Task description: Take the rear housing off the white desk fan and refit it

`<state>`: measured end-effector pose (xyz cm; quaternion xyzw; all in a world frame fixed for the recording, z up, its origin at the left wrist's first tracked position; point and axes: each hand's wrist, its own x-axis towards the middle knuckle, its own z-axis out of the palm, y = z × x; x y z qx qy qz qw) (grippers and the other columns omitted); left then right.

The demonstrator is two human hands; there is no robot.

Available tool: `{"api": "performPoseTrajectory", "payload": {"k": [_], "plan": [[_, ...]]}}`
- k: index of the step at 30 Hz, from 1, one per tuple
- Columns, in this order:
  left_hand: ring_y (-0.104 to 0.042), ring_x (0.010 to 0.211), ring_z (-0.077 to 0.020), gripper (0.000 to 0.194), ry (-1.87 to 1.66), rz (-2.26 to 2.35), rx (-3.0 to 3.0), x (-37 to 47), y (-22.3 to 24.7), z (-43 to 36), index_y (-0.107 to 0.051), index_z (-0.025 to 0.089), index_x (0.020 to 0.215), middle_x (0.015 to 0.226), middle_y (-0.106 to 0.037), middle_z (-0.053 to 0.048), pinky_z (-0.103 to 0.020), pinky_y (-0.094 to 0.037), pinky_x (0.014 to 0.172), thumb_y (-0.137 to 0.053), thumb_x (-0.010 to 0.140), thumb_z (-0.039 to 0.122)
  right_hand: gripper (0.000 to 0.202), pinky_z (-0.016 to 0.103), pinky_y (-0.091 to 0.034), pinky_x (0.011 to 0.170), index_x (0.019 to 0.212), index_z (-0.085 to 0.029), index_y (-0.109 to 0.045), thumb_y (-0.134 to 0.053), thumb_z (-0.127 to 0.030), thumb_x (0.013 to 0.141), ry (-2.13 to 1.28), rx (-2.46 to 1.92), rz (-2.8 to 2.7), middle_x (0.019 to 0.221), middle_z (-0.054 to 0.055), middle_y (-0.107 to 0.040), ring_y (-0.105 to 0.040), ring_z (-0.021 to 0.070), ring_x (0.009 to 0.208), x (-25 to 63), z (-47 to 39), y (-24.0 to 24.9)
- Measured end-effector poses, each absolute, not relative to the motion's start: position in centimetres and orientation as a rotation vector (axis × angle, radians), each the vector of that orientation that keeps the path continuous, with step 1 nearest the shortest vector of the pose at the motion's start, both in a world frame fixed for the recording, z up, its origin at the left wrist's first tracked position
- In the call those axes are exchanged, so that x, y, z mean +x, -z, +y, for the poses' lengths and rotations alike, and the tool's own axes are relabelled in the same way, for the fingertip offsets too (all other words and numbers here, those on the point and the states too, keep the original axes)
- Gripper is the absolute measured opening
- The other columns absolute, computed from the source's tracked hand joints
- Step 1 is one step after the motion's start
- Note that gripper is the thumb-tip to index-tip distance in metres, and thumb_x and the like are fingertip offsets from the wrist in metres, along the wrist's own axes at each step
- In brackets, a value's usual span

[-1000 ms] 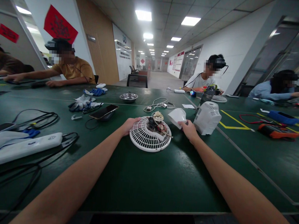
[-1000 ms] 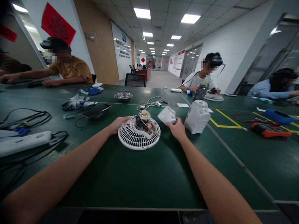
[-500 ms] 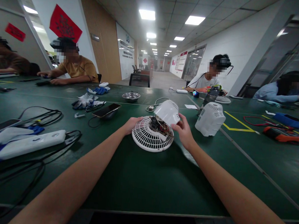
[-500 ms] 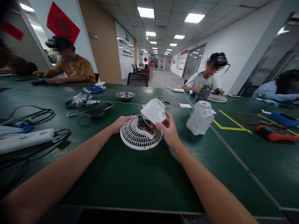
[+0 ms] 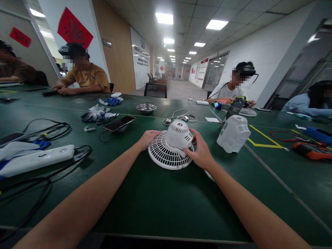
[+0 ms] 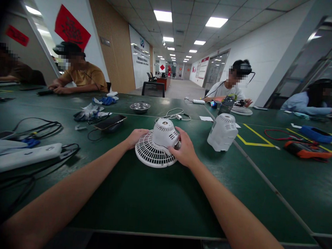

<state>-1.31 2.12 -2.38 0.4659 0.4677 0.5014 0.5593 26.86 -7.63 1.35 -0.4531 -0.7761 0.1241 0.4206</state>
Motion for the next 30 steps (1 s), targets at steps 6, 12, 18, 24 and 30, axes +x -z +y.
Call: {"api": "performPoseTrajectory", "payload": {"k": [6,12,18,24,30], "plan": [[-0.06,0.126,-0.0291,0.059,-1.388,1.222,1.699,-0.6,0.1,-0.1,-0.068,0.025,0.131,0.137,-0.066,-0.009,-0.04,-0.046,0.107,-0.08,0.074,0.014,0.083,0.057,-0.042,0.108,0.153,-0.03,-0.037,-0.074,-0.039,0.079,-0.348,-1.084,-1.982,0.148,0.012,-0.05,-0.054,0.0351,0.125,26.9,-8.0,-1.6],[-0.064,0.112,-0.0328,0.04,-1.161,1.061,2.123,0.8,-1.5,-1.9,-0.076,0.021,0.11,0.112,-0.074,-0.01,-0.043,-0.042,0.108,-0.071,0.072,0.011,0.086,0.057,-0.043,0.109,0.152,-0.028,-0.039,-0.078,-0.043,0.077,-0.347,-1.092,-1.961,0.148,0.013,-0.053,-0.056,0.036,0.126,26.6,-8.0,-1.7],[-0.062,0.088,-0.0259,0.026,-1.052,0.977,2.338,0.2,-2.0,-1.5,-0.071,0.017,0.095,0.091,-0.068,-0.005,-0.041,-0.049,0.087,-0.059,0.072,0.02,0.088,0.053,-0.051,0.1,0.151,-0.021,-0.037,-0.079,-0.035,0.075,-0.275,-1.082,-2.064,0.139,0.016,-0.059,-0.062,0.034,0.118,27.2,-8.0,-2.1],[-0.059,0.091,-0.0244,0.024,-1.0,0.877,2.413,-0.2,-1.8,-1.3,-0.07,0.016,0.092,0.092,-0.061,-0.005,-0.039,-0.048,0.085,-0.055,0.076,0.025,0.087,0.052,-0.054,0.093,0.151,-0.022,-0.037,-0.078,-0.035,0.075,-0.244,-1.061,-2.115,0.131,0.015,-0.064,-0.066,0.0327,0.108,27.7,-8.2,-2.6],[-0.058,0.09,-0.0245,0.026,-1.01,0.898,2.426,0.1,-1.4,-1.2,-0.067,0.015,0.094,0.094,-0.061,-0.007,-0.04,-0.048,0.084,-0.054,0.073,0.023,0.089,0.051,-0.056,0.091,0.152,-0.024,-0.036,-0.08,-0.038,0.076,-0.271,-1.046,-2.113,0.126,0.013,-0.068,-0.069,0.0308,0.102,27.8,-8.2,-2.6]]}}
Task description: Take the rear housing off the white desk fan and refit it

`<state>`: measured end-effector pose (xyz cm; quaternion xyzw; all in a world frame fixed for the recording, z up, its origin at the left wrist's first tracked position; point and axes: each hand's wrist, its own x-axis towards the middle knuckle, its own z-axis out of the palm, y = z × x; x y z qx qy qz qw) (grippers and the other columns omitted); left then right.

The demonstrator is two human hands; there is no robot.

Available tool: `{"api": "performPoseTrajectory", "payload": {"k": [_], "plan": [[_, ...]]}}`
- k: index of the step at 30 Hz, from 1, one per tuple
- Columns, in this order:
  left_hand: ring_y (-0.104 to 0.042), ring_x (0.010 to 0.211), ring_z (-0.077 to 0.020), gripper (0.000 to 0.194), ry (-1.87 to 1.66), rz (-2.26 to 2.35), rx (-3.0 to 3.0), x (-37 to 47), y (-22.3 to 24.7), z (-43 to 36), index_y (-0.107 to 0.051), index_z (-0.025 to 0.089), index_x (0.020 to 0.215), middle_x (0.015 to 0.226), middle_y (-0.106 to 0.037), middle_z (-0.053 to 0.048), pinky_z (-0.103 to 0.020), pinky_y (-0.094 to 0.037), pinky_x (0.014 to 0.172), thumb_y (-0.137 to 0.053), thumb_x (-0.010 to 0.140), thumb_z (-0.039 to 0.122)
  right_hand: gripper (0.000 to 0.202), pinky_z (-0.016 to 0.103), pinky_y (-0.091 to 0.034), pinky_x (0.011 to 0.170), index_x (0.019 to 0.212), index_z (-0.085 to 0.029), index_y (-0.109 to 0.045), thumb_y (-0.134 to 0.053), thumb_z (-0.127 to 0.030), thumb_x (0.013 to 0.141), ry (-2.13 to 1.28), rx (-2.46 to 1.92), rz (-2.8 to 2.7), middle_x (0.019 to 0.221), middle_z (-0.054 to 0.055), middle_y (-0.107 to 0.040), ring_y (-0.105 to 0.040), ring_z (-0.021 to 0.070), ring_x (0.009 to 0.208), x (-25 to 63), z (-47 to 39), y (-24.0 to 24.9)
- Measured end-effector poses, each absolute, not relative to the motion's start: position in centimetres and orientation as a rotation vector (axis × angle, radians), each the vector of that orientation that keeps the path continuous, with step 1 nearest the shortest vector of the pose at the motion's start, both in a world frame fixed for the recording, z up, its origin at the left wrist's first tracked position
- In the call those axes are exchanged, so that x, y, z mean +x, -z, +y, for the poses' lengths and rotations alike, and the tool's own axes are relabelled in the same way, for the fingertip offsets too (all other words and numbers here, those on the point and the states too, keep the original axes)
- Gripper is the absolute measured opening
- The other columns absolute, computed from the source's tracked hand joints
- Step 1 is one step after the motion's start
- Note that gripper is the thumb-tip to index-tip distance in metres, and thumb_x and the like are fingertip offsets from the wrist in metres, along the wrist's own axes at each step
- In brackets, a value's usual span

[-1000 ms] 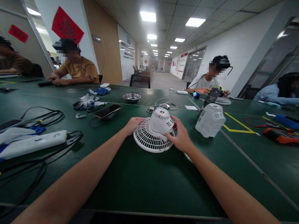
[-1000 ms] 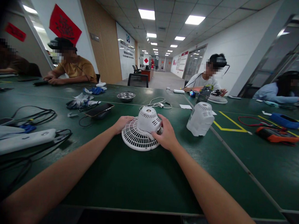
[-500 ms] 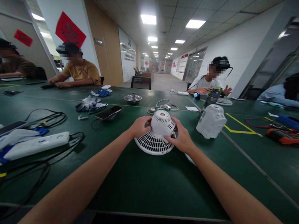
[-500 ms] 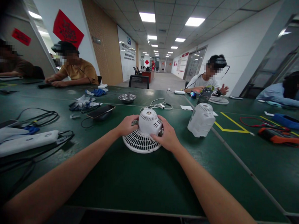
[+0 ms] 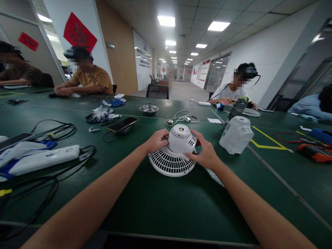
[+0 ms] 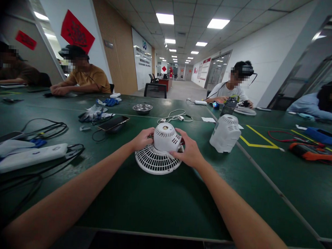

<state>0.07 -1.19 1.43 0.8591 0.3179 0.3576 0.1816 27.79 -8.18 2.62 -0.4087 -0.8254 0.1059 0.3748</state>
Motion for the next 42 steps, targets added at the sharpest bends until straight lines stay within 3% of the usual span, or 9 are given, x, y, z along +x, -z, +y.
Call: {"api": "performPoseTrajectory", "payload": {"k": [17,29,32,36,42], "plan": [[-0.061,0.102,-0.0283,0.031,-0.975,0.941,2.428,0.16,-1.55,-1.62,-0.071,0.017,0.102,0.111,-0.066,-0.01,-0.046,-0.05,0.094,-0.057,0.075,0.022,0.084,0.048,-0.057,0.091,0.148,-0.025,-0.043,-0.082,-0.042,0.075,-0.294,-0.982,-1.985,0.11,0.008,-0.072,-0.069,0.0273,0.094,27.83,-7.74,-1.63],[-0.058,0.111,-0.0312,0.04,-0.985,0.819,2.431,-0.23,-1.46,-1.23,-0.068,0.015,0.111,0.118,-0.065,-0.012,-0.049,-0.045,0.102,-0.048,0.077,0.02,0.078,0.049,-0.058,0.092,0.149,-0.025,-0.044,-0.078,-0.044,0.081,-0.294,-1.033,-2.079,0.122,0.009,-0.07,-0.069,0.0267,0.099,27.61,-8.11,-2.24],[-0.058,0.111,-0.0308,0.036,-1.014,0.766,2.421,-0.3,-1.46,-1.3,-0.067,0.015,0.111,0.117,-0.065,-0.012,-0.049,-0.044,0.102,-0.046,0.084,0.025,0.078,0.051,-0.058,0.093,0.15,-0.026,-0.043,-0.076,-0.046,0.082,-0.288,-1.04,-2.097,0.124,0.01,-0.07,-0.07,0.0273,0.1,27.65,-8.09,-2.28],[-0.059,0.112,-0.0306,0.042,-1.033,0.757,2.421,-0.32,-1.5,-1.58,-0.067,0.017,0.112,0.117,-0.065,-0.013,-0.047,-0.044,0.101,-0.038,0.097,0.043,0.078,0.051,-0.059,0.091,0.15,-0.025,-0.043,-0.076,-0.047,0.083,-0.272,-1.033,-2.111,0.122,0.01,-0.071,-0.07,0.0271,0.097,27.72,-8.11,-2.31],[-0.058,0.115,-0.0335,0.06,-0.928,0.849,2.509,-0.26,-1.74,-1.75,-0.066,0.017,0.12,0.124,-0.063,-0.015,-0.049,-0.046,0.098,-0.062,0.084,0.064,0.077,0.051,-0.058,0.092,0.148,-0.023,-0.044,-0.075,-0.048,0.083,-0.213,-1.041,-2.137,0.123,0.012,-0.071,-0.071,0.0294,0.101,27.61,-8.16,-2.42]]}}
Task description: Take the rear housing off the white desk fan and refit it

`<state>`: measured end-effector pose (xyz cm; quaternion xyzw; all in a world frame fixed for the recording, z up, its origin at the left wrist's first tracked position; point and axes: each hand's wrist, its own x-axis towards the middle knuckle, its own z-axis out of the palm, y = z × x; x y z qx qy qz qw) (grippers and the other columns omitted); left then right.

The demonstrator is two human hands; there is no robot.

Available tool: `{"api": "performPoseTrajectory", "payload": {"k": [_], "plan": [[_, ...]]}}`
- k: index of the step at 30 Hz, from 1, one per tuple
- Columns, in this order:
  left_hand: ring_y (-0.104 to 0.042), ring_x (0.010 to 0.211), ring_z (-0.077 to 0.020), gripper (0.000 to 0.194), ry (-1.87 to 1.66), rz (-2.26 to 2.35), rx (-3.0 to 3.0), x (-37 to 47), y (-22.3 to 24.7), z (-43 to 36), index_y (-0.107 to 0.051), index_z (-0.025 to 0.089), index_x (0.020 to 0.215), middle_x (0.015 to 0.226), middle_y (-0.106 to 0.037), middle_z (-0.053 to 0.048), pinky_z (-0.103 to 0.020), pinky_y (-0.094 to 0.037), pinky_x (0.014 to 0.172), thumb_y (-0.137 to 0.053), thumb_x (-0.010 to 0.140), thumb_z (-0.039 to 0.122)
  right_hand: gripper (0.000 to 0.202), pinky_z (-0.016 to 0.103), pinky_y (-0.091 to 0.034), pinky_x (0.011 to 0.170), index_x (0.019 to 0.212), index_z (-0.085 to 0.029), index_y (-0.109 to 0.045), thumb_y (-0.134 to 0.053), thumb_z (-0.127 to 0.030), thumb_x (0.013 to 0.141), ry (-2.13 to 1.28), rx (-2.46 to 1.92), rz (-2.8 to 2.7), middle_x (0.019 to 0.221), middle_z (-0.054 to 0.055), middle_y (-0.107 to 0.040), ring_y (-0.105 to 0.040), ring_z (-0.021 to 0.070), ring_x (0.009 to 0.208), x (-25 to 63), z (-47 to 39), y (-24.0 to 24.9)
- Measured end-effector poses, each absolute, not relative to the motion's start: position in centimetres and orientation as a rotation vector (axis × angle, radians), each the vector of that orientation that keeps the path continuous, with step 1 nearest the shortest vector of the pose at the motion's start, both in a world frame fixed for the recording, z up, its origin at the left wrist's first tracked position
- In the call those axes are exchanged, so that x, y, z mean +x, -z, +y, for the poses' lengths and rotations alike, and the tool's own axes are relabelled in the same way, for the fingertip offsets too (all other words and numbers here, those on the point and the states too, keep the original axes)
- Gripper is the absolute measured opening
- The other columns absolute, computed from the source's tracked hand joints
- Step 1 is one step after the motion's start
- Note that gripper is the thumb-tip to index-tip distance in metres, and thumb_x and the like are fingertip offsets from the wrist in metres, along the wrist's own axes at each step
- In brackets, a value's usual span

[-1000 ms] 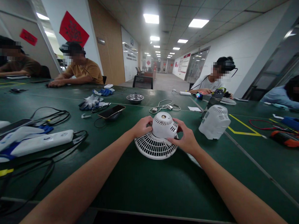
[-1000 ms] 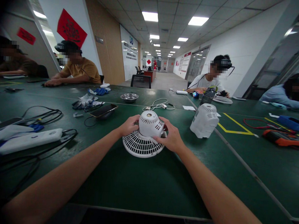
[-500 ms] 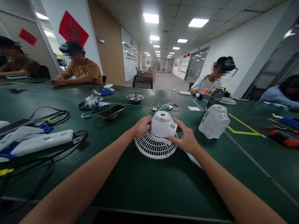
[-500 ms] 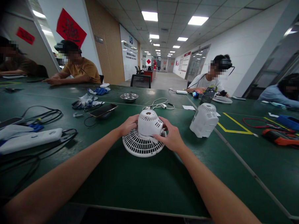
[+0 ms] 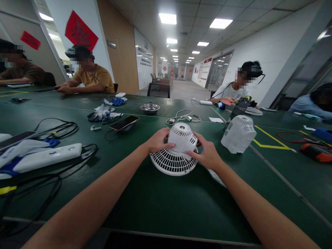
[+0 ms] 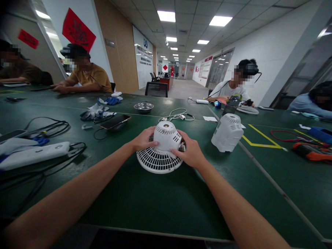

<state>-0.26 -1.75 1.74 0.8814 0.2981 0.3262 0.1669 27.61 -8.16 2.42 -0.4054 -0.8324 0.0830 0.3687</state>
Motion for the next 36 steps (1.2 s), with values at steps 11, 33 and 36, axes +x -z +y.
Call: {"api": "performPoseTrajectory", "payload": {"k": [11,33,36], "plan": [[-0.058,0.118,-0.0345,0.062,-0.906,0.889,2.565,-0.01,-2.22,-2.22,-0.067,0.016,0.12,0.125,-0.064,-0.016,-0.051,-0.045,0.102,-0.073,0.078,0.062,0.079,0.051,-0.057,0.091,0.15,-0.021,-0.043,-0.074,-0.049,0.082,-0.195,-1.034,-2.135,0.13,0.014,-0.068,-0.07,0.0304,0.102,27.73,-7.8,-1.81],[-0.057,0.122,-0.0361,0.067,-0.917,0.889,2.539,0.0,-1.76,-2.01,-0.065,0.015,0.125,0.131,-0.063,-0.017,-0.054,-0.044,0.105,-0.077,0.075,0.058,0.079,0.051,-0.059,0.09,0.152,-0.023,-0.038,-0.072,-0.046,0.085,-0.234,-1.079,-2.146,0.134,0.014,-0.065,-0.069,0.0336,0.109,27.28,-7.8,-1.8],[-0.058,0.121,-0.0358,0.065,-0.929,0.883,2.53,0.03,-1.77,-1.99,-0.067,0.016,0.122,0.129,-0.064,-0.016,-0.054,-0.044,0.105,-0.079,0.074,0.057,0.08,0.052,-0.059,0.089,0.153,-0.026,-0.036,-0.072,-0.047,0.085,-0.252,-1.081,-2.134,0.137,0.013,-0.063,-0.068,0.0338,0.11,27.15,-7.89,-1.7]]}}
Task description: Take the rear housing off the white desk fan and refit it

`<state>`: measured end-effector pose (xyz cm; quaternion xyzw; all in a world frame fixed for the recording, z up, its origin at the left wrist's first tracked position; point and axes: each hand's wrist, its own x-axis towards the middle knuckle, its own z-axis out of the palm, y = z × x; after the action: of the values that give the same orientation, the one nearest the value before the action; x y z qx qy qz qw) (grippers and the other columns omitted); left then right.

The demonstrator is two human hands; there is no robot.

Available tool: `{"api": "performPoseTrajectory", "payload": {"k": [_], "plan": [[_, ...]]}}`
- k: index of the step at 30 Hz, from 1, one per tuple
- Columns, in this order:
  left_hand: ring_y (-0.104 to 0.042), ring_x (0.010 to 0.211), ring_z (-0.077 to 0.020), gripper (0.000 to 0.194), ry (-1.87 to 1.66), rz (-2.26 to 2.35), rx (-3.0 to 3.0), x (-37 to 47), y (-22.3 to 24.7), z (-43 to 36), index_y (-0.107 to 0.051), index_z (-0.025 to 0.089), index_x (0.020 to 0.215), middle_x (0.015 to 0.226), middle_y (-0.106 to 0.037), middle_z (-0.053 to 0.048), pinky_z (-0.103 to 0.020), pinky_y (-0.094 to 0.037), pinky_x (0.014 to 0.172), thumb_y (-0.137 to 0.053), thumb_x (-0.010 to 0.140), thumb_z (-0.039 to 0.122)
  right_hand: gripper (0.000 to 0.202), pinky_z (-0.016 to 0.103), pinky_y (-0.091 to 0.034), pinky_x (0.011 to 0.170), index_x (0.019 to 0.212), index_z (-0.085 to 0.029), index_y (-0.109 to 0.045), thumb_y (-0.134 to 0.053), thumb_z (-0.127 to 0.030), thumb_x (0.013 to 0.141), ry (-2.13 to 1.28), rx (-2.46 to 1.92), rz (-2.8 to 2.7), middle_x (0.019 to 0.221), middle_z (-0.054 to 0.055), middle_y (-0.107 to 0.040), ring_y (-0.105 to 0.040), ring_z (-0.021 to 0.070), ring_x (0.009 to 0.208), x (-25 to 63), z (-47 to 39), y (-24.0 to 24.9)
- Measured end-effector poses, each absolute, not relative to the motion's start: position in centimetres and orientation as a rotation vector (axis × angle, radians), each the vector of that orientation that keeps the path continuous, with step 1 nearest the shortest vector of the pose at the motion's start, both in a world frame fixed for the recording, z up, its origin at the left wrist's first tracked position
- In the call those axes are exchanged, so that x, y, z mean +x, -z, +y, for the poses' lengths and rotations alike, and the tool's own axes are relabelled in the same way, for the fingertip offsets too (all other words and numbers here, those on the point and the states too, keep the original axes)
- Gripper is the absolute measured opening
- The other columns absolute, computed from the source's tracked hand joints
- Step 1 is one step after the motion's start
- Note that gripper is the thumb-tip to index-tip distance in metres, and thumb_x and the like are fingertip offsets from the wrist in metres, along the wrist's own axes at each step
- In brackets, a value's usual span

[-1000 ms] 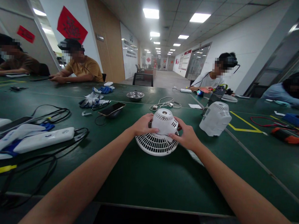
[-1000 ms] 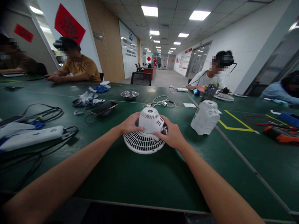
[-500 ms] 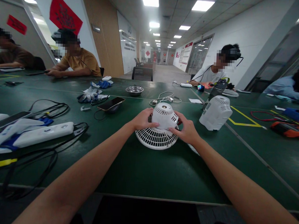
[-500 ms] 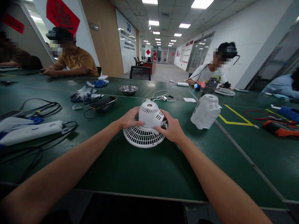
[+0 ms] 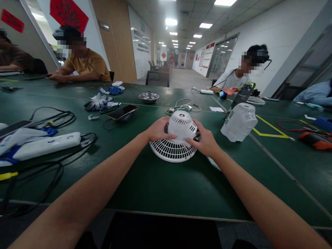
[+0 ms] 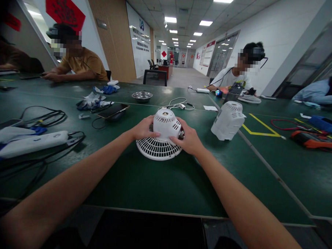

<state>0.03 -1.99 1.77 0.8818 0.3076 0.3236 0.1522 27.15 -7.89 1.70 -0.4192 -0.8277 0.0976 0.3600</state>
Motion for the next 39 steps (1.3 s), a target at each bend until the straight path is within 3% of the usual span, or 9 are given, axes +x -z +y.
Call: {"api": "performPoseTrajectory", "payload": {"k": [10,17,26,39], "plan": [[-0.057,0.122,-0.0354,0.065,-0.923,0.88,2.513,0.0,-1.9,-2.1,-0.066,0.014,0.122,0.131,-0.063,-0.017,-0.051,-0.045,0.104,-0.077,0.075,0.059,0.078,0.055,-0.058,0.091,0.152,-0.027,-0.04,-0.073,-0.046,0.084,-0.278,-1.029,-2.129,0.139,0.012,-0.062,-0.067,0.0341,0.111,27.2,-7.6,-1.9],[-0.063,0.106,-0.0329,0.073,-0.961,0.939,2.506,0.2,-1.8,-2.1,-0.062,0.012,0.124,0.12,-0.067,-0.018,-0.048,-0.05,0.092,-0.076,0.074,0.063,0.078,0.054,-0.06,0.087,0.15,-0.028,-0.04,-0.075,-0.046,0.082,-0.308,-1.12,-2.049,0.127,0.011,-0.068,-0.069,0.0318,0.102,26.6,-7.7,-1.6],[-0.063,0.103,-0.0311,0.07,-0.938,0.966,2.509,0.4,-2.1,-2.3,-0.062,0.013,0.125,0.118,-0.067,-0.017,-0.045,-0.051,0.087,-0.076,0.075,0.06,0.08,0.052,-0.06,0.087,0.147,-0.027,-0.042,-0.078,-0.048,0.079,-0.355,-1.111,-1.985,0.118,0.01,-0.071,-0.07,0.031,0.098,26.6,-6.9,-0.8],[-0.064,0.108,-0.0341,0.079,-0.888,0.964,2.457,0.3,-2.2,-2.3,-0.058,0.014,0.133,0.126,-0.065,-0.019,-0.051,-0.052,0.091,-0.077,0.073,0.06,0.08,0.052,-0.059,0.084,0.145,-0.026,-0.045,-0.08,-0.046,0.076,-0.379,-1.072,-1.967,0.118,0.01,-0.071,-0.07,0.0318,0.099,26.5,-6.7,-0.9]]}}
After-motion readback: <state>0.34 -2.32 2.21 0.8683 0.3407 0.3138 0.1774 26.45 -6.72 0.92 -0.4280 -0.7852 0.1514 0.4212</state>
